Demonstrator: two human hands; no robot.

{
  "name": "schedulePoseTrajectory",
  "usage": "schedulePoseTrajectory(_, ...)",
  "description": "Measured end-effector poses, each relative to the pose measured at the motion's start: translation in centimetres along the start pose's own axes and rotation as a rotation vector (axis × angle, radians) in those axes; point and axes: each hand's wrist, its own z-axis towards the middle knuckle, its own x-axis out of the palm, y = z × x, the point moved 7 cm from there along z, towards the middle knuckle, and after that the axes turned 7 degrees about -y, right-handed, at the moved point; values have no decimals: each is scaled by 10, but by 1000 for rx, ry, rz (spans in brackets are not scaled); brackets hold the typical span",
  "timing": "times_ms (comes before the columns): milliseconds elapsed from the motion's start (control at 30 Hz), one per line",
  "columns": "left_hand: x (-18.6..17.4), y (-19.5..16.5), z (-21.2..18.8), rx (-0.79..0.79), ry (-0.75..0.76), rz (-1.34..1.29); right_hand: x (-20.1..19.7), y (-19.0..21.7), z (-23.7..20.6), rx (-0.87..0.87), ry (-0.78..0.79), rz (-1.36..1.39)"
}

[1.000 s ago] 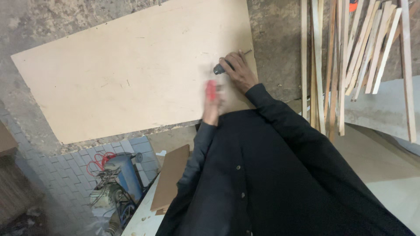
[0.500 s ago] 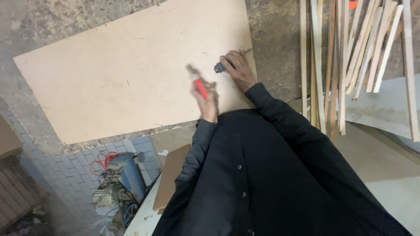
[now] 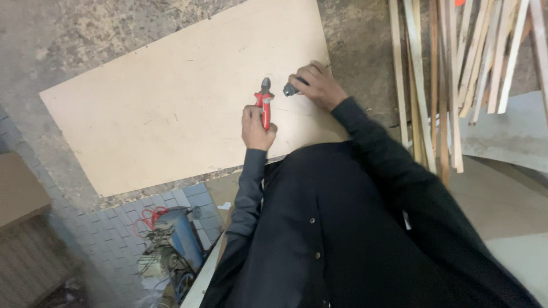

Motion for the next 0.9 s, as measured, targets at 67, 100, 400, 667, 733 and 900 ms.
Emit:
schedulePoseTrajectory(67, -1, -5, 1, 9, -15, 2, -1, -4, 6, -9, 156, 38)
schedulePoseTrajectory(100, 0, -7, 1, 17, -20, -6, 0, -8, 10, 20, 236, 30)
schedulePoseTrajectory(400, -8, -15, 3, 20, -16, -11, 20, -27, 67, 222, 999, 475)
schedulePoseTrajectory(667, -6, -12, 3, -31, -9, 34, 8, -26, 60, 148, 605, 595)
schedulePoseTrajectory(733, -4, -10, 4, -17, 3, 32, -19, -1, 39, -103, 237, 382)
schedulePoseTrajectory(900, 1, -6, 3, 11, 74, 97, -10, 6, 16, -145, 370, 238)
